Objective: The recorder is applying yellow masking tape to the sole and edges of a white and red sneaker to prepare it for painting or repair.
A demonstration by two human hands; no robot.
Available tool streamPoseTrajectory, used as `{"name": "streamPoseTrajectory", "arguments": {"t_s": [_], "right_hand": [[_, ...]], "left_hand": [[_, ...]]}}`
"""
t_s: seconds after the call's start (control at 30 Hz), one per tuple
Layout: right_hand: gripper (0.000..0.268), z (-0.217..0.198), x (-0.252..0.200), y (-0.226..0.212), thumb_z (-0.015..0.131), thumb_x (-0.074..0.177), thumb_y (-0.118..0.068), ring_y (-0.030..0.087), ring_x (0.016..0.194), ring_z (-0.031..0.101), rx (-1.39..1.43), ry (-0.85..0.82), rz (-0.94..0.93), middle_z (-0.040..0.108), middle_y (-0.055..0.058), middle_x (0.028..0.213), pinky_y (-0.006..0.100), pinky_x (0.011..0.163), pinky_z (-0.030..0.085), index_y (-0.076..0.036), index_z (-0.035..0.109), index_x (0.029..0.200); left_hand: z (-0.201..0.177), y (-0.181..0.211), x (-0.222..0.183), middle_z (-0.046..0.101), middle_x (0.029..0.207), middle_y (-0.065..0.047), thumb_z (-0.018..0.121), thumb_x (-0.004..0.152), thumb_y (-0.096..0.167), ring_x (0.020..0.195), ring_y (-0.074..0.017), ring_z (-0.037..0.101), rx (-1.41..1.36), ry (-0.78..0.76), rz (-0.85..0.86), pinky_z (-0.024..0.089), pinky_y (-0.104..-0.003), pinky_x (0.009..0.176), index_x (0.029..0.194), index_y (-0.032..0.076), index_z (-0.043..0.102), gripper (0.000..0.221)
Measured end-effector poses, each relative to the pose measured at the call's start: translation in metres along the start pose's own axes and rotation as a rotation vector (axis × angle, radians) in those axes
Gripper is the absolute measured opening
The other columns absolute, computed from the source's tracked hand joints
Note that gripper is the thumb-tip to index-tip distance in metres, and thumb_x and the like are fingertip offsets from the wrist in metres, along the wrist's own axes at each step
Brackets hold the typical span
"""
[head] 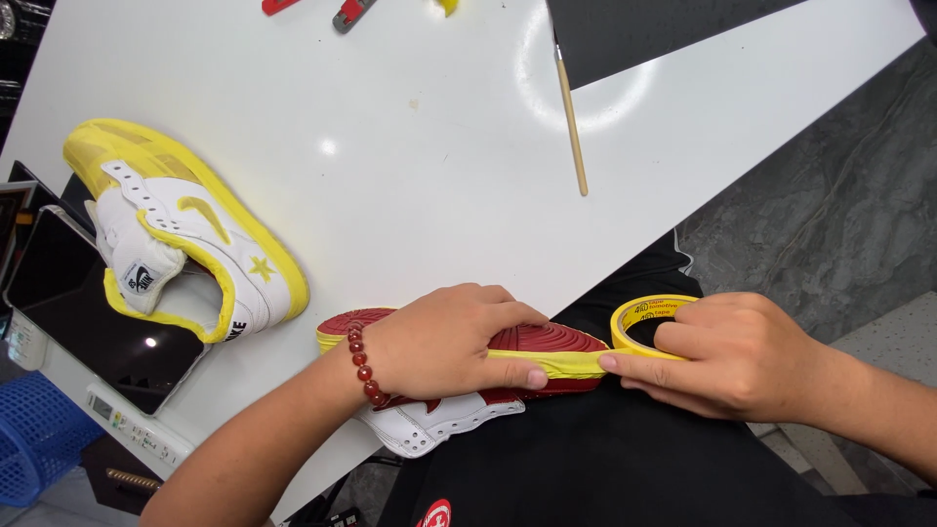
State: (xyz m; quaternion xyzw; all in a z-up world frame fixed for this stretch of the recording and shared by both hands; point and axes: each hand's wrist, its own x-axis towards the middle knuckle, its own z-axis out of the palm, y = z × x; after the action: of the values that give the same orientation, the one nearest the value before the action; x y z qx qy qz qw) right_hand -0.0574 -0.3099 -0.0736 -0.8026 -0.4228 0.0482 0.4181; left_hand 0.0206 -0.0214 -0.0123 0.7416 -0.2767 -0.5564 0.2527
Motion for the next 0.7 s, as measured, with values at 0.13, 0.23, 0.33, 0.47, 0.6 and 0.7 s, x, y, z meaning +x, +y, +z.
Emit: {"name": "streamPoseTrajectory", "arguments": {"t_s": [0.13, 0.23, 0.33, 0.47, 0.6, 0.7], "right_hand": [[0.040, -0.001, 0.001, 0.004, 0.080, 0.078, -0.025, 0.012, 0.044, 0.051, 0.001, 0.060, -0.029, 0.051, -0.004, 0.055, 0.032, 0.038, 0.041, -0.023, 0.074, 0.118], [0.043, -0.013, 0.013, 0.005, 0.081, 0.075, -0.024, 0.013, 0.044, 0.052, 0.007, 0.039, -0.051, 0.052, -0.003, 0.055, 0.033, 0.038, 0.042, -0.021, 0.074, 0.118], [0.043, -0.035, 0.035, 0.006, 0.081, 0.073, -0.019, 0.015, 0.041, 0.054, 0.119, -0.032, -0.068, 0.056, -0.001, 0.053, 0.033, 0.034, 0.041, -0.021, 0.075, 0.116], [0.041, -0.059, 0.057, -0.007, 0.077, 0.086, -0.018, 0.012, 0.051, 0.062, 0.380, -0.200, -0.102, 0.065, -0.002, 0.064, 0.030, 0.042, 0.045, -0.014, 0.072, 0.127], [0.036, -0.065, 0.071, -0.021, 0.074, 0.092, -0.023, 0.014, 0.058, 0.070, 0.380, -0.426, -0.031, 0.072, -0.002, 0.071, 0.031, 0.050, 0.054, -0.012, 0.072, 0.126], [0.047, -0.064, 0.074, -0.022, 0.073, 0.087, -0.023, 0.017, 0.062, 0.072, 0.349, -0.530, -0.029, 0.074, 0.000, 0.076, 0.033, 0.051, 0.054, -0.014, 0.071, 0.133]], "left_hand": [[-0.009, -0.003, -0.002, 0.060, 0.127, -0.017, 0.071, 0.082, 0.057, 0.116, -0.0310, 0.059, -0.074, -0.115, -0.021, 0.051, -0.040, 0.095, 0.143, 0.013, 0.057, 0.076], [-0.014, -0.011, -0.004, 0.067, 0.123, -0.012, 0.076, 0.075, 0.047, 0.116, -0.0257, 0.063, -0.155, -0.109, 0.011, 0.052, -0.036, 0.098, 0.139, 0.014, 0.064, 0.073], [-0.021, -0.014, -0.024, 0.071, 0.124, -0.011, 0.078, 0.077, 0.039, 0.116, -0.0235, 0.068, -0.314, -0.073, 0.116, 0.054, -0.034, 0.101, 0.137, 0.011, 0.069, 0.067], [-0.017, -0.007, -0.058, 0.072, 0.126, -0.011, 0.078, 0.080, 0.038, 0.117, -0.0231, 0.070, -0.404, 0.022, 0.244, 0.054, -0.034, 0.103, 0.139, 0.009, 0.067, 0.066], [0.009, -0.011, -0.084, 0.073, 0.129, -0.011, 0.078, 0.082, 0.038, 0.120, -0.0240, 0.070, -0.360, 0.200, 0.230, 0.054, -0.034, 0.105, 0.140, 0.008, 0.067, 0.066], [0.025, -0.008, -0.096, 0.072, 0.133, -0.013, 0.079, 0.081, 0.035, 0.122, -0.0264, 0.069, -0.295, 0.291, 0.207, 0.053, -0.036, 0.106, 0.141, 0.007, 0.066, 0.068]]}}
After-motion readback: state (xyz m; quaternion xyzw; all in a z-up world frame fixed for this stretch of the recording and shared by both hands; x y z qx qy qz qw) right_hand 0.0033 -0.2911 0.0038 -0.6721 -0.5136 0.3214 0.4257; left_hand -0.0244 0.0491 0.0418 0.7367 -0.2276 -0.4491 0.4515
